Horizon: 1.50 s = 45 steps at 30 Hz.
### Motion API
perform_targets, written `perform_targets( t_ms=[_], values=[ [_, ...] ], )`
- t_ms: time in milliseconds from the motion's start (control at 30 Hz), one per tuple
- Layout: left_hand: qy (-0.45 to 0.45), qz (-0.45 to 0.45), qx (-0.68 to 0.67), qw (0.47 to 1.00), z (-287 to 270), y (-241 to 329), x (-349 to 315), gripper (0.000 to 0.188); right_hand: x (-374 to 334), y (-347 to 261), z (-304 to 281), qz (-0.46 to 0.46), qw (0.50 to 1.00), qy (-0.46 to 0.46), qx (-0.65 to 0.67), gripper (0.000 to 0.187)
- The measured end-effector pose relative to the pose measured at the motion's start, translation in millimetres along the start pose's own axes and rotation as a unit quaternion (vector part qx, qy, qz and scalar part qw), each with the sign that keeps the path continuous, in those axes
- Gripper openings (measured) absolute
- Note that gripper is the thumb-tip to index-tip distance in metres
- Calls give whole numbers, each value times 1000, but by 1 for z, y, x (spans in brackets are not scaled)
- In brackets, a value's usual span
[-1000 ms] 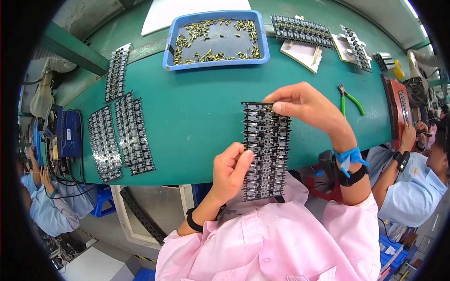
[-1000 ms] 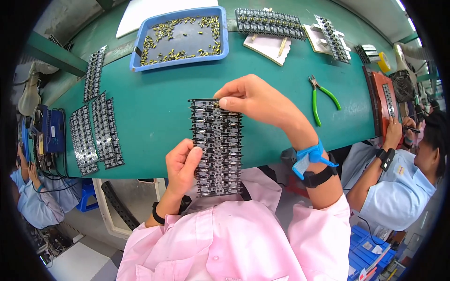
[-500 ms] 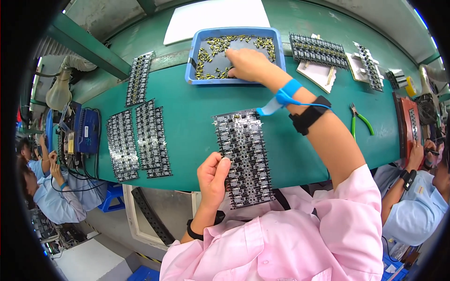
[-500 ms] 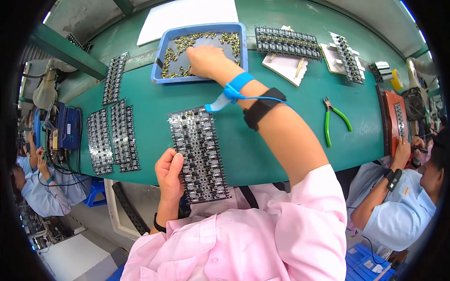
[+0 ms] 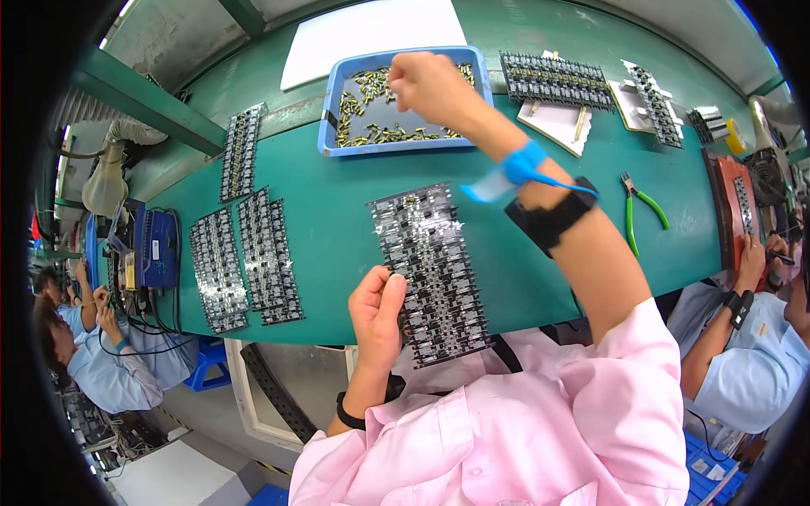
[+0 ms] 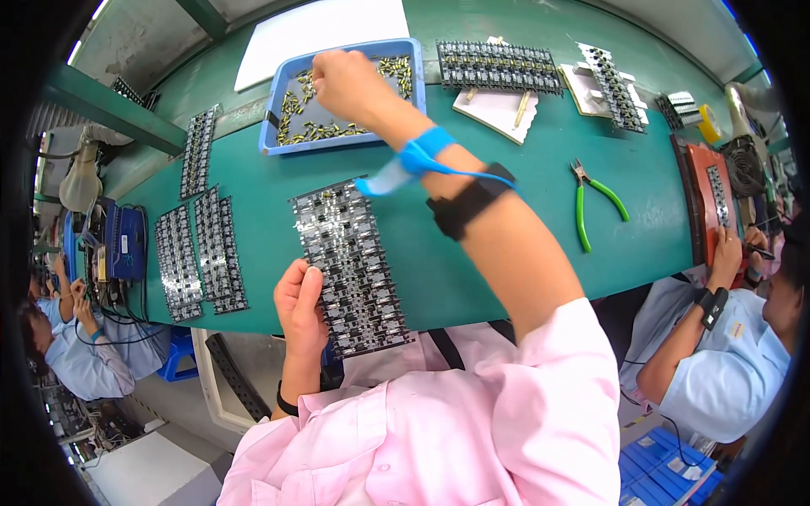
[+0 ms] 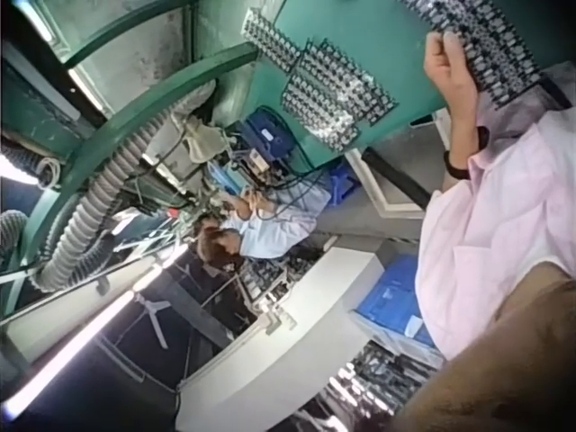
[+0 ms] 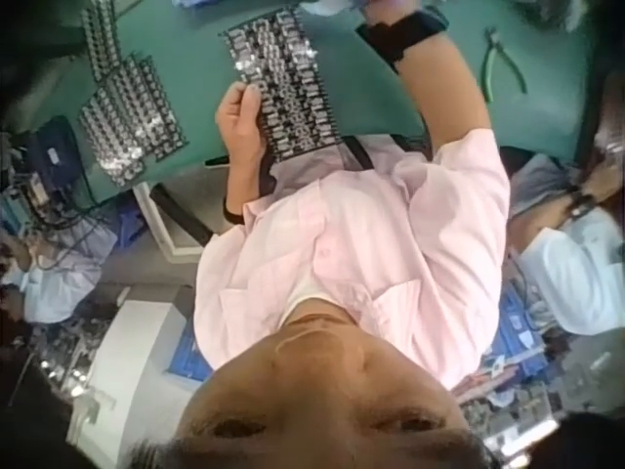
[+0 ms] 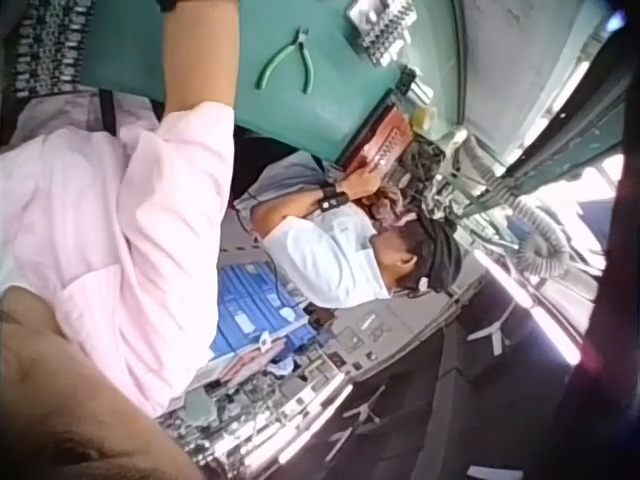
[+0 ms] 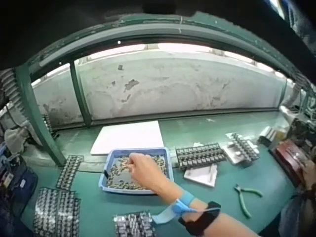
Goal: The person picks up components from a tray and inserts them into a circuit board by hand. After repeating this for several components, they place the board onto a stack and pick up a new one to repeat the process.
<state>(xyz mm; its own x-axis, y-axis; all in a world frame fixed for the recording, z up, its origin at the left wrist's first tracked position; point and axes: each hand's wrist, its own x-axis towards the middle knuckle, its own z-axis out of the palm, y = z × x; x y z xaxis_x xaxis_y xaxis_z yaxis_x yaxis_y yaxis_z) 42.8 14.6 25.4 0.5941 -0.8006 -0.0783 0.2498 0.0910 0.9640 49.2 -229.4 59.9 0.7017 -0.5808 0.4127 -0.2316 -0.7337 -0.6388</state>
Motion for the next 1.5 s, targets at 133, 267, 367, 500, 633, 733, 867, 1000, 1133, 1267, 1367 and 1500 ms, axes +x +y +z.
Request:
perform_targets(
  t_ms=[133,267,367,500,633,733,867,1000,1133,1267,1367,1500],
  values=[
    [-8,-16,-5,1000,1,-6,-3,18,-50,-36,-49,50,984,-92,144,9],
    [-42,-17,16,999,7,-13,-2,18,-113,-43,-67,174,919,-140,326,6],
    [-60,-55,-7,997,19,-8,0,17,-139,-43,-78,251,874,-131,394,5],
    [-95,-46,15,994,28,-10,1,17,-150,-39,-74,274,855,-52,438,5],
    [-104,-18,41,994,26,-19,3,16,-150,-40,-66,291,864,-16,411,6],
    [-92,-32,30,995,30,-18,5,17,-151,-41,-61,281,880,-9,383,5],
    [-85,-31,38,995,30,-20,4,17,-149,-44,-54,248,927,37,281,4],
    [-91,-7,58,994,27,-27,3,18,-150,-39,-47,134,978,46,153,2],
    [-95,0,61,994,27,-27,3,18,-147,-46,-46,126,987,21,94,4],
    [-102,1,61,993,26,-29,1,17,-145,-49,-45,118,989,41,80,5],
    [-102,3,65,993,26,-29,0,17,-145,-48,-44,118,989,44,79,5],
    [-104,10,78,991,26,-28,-1,16,-146,-49,-41,106,989,70,76,7]
  ],
)
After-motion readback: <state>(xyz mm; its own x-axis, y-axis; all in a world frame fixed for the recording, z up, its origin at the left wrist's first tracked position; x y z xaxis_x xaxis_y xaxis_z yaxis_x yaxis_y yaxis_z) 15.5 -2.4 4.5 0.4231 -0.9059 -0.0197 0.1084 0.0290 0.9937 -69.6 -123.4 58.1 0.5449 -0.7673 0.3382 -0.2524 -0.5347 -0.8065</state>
